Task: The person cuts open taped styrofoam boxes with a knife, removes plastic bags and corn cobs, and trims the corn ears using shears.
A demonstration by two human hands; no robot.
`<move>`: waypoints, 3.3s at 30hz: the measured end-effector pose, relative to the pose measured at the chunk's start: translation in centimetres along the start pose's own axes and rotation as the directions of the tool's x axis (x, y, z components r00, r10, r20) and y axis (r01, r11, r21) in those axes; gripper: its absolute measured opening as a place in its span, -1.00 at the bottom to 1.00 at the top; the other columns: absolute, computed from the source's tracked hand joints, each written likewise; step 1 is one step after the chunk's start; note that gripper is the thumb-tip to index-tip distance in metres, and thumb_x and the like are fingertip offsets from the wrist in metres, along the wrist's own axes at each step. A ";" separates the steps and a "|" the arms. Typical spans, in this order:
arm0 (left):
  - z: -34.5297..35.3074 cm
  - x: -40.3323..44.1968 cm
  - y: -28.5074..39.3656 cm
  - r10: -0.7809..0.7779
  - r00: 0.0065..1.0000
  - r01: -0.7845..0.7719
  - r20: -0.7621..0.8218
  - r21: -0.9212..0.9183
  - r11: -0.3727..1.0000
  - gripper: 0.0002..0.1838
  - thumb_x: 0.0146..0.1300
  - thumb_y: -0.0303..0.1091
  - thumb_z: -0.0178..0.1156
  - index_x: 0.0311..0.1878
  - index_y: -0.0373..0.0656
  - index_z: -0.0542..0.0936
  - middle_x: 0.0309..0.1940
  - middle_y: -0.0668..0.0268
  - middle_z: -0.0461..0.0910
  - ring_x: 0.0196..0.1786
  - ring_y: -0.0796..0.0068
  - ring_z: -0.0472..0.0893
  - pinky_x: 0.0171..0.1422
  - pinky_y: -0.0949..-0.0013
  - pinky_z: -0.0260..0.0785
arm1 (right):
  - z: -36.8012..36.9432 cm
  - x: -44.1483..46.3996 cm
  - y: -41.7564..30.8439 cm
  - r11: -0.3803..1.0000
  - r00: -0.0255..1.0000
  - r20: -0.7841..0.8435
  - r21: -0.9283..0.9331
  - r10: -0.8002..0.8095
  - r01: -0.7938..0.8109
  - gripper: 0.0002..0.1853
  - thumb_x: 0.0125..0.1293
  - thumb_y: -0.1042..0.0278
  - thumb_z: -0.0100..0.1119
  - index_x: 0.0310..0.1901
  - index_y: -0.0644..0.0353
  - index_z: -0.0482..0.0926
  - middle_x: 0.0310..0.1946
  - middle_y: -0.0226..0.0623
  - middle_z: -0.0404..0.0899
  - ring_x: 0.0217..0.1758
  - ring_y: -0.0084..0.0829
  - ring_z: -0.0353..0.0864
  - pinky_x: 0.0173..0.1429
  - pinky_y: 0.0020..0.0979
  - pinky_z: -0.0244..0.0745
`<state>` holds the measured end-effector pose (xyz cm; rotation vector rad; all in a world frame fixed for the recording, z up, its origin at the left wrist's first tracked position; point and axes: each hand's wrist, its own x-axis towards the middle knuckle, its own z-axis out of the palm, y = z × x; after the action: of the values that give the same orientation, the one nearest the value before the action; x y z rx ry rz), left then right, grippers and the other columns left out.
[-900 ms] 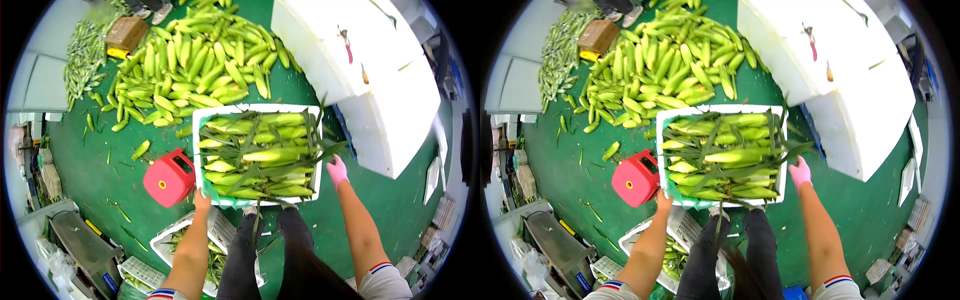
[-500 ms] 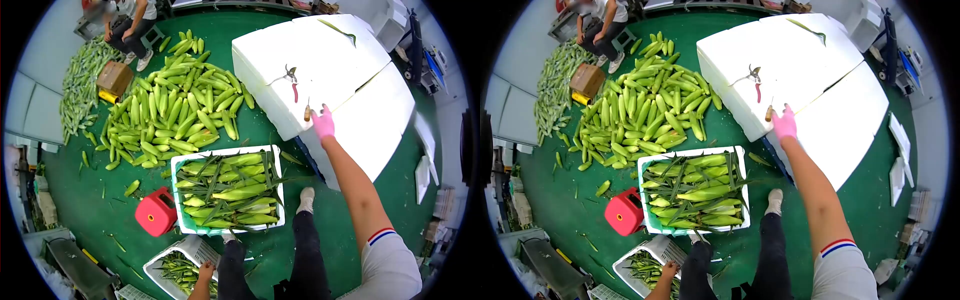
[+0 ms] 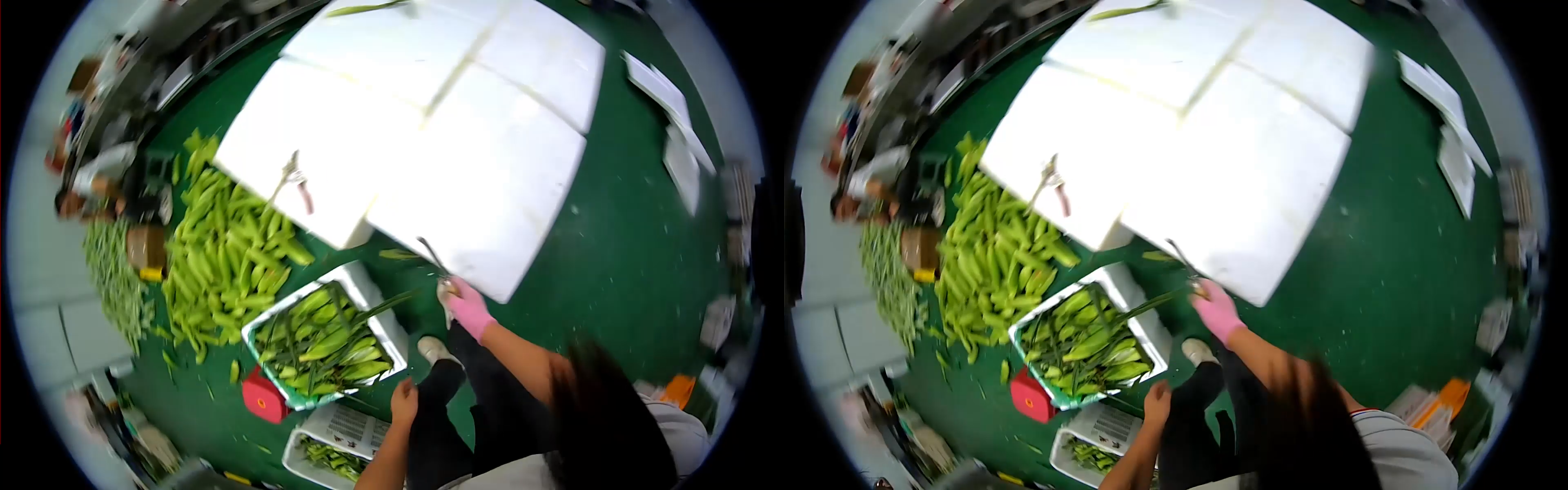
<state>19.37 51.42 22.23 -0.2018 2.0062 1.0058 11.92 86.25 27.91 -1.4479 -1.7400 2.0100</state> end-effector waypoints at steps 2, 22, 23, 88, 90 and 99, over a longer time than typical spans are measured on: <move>4.2 3.2 8.3 0.278 0.956 -0.293 0.097 0.211 0.933 -0.50 0.23 -0.34 0.18 0.26 -0.23 0.47 0.04 0.00 0.56 0.12 0.08 0.55 0.24 0.17 0.39 | -10.3 -2.1 1.9 0.928 0.884 -0.283 0.147 0.372 -0.343 -0.82 0.38 0.24 0.05 -0.07 0.05 0.50 -0.57 -0.58 0.28 -0.64 -0.64 0.25 -0.60 -0.52 0.20; 38.4 14.1 33.5 0.722 0.510 -0.593 0.468 0.799 -0.099 -0.13 0.15 -0.08 0.17 0.48 -0.30 0.16 0.55 -0.12 -0.07 0.60 -0.13 -0.11 0.58 -0.19 -0.36 | -42.1 26.0 4.0 0.742 0.921 -0.350 0.661 0.168 0.115 -0.70 0.43 0.07 0.00 -0.14 0.13 0.57 -0.58 -0.40 0.45 -0.64 -0.52 0.37 -0.53 -0.42 0.30; 38.5 14.3 33.4 0.721 0.508 -0.586 0.471 0.802 -0.111 -0.13 0.15 -0.08 0.16 0.48 -0.31 0.16 0.55 -0.13 -0.07 0.60 -0.13 -0.11 0.58 -0.18 -0.37 | -42.5 25.9 3.7 0.716 0.930 -0.320 0.691 0.182 0.098 -0.70 0.43 0.07 0.01 -0.14 0.14 0.57 -0.59 -0.42 0.44 -0.66 -0.54 0.36 -0.55 -0.43 0.29; 10.1 -12.3 -7.1 -0.109 0.987 0.152 -0.116 0.467 0.871 -0.47 0.16 -0.11 0.14 0.19 -0.11 0.54 0.23 0.11 0.45 0.28 0.00 0.41 0.27 -0.04 0.30 | 11.4 8.3 6.7 0.412 0.898 0.290 -0.812 -0.330 0.414 -0.76 0.43 0.19 0.01 -0.04 0.17 0.38 -0.18 0.08 0.59 -0.09 0.19 0.57 0.01 0.04 0.45; 9.9 -12.3 -7.3 -0.105 0.985 0.153 -0.134 0.427 0.891 -0.48 0.15 -0.13 0.15 0.18 -0.12 0.54 0.23 0.11 0.45 0.28 0.00 0.40 0.27 -0.04 0.29 | 12.9 9.8 6.3 0.362 0.895 0.256 -0.847 -0.366 0.390 -0.73 0.44 0.17 -0.01 0.00 0.17 0.39 -0.15 0.09 0.61 -0.06 0.18 0.58 0.04 0.02 0.46; 8.7 -12.5 -7.6 -0.146 0.982 0.180 -0.118 0.368 0.912 -0.49 0.17 -0.13 0.15 0.18 -0.11 0.54 0.25 0.12 0.43 0.30 0.01 0.38 0.29 -0.05 0.27 | 14.1 10.4 5.5 0.364 0.909 0.220 -0.862 -0.355 0.351 -0.68 0.44 0.17 -0.02 0.05 0.24 0.43 -0.12 0.14 0.62 0.01 0.17 0.57 0.10 -0.02 0.45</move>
<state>36.11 49.90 24.63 -0.2024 2.1796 0.4976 -0.90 80.97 15.91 -0.9888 -3.0104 0.7680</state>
